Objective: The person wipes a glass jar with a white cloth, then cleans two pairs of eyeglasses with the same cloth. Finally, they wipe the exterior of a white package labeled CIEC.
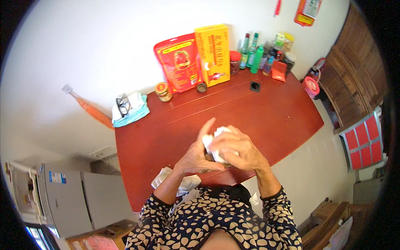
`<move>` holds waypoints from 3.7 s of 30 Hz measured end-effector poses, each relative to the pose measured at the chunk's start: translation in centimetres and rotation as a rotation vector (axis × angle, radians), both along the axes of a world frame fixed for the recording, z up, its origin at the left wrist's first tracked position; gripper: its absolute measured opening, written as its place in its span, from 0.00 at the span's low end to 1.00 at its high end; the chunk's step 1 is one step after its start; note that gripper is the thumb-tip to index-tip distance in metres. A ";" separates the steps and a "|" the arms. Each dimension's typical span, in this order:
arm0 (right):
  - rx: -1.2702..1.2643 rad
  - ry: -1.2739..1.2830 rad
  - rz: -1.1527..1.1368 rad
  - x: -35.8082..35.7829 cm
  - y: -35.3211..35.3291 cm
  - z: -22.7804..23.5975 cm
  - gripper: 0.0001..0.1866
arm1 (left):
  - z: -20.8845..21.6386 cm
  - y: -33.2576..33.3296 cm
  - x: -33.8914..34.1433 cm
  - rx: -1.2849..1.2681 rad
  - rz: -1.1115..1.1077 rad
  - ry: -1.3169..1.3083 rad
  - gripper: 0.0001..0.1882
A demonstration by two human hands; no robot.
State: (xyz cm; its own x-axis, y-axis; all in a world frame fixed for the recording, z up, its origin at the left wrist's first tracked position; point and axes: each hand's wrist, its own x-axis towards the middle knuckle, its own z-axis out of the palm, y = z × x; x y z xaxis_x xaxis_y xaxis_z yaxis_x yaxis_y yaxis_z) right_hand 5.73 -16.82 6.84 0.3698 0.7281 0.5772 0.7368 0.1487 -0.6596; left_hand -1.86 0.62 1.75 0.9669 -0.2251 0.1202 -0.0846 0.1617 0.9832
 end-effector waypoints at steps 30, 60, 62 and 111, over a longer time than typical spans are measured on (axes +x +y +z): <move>0.549 0.799 -0.397 -3.8 4.3 -4.2 0.26 | -0.6 -0.8 1.4 -0.157 0.434 -0.261 0.43; 0.098 -0.399 -0.673 -6.1 5.3 -7.1 0.23 | -1.4 -0.6 2.2 -0.543 0.772 -0.133 0.21; 0.085 -0.279 -0.713 -6.8 4.8 -7.4 0.25 | -1.2 -1.0 2.4 -0.623 0.769 -0.122 0.21; 0.105 -0.363 -0.570 -5.2 3.5 -1.3 0.19 | -2.8 -0.6 0.8 -0.793 0.465 0.102 0.21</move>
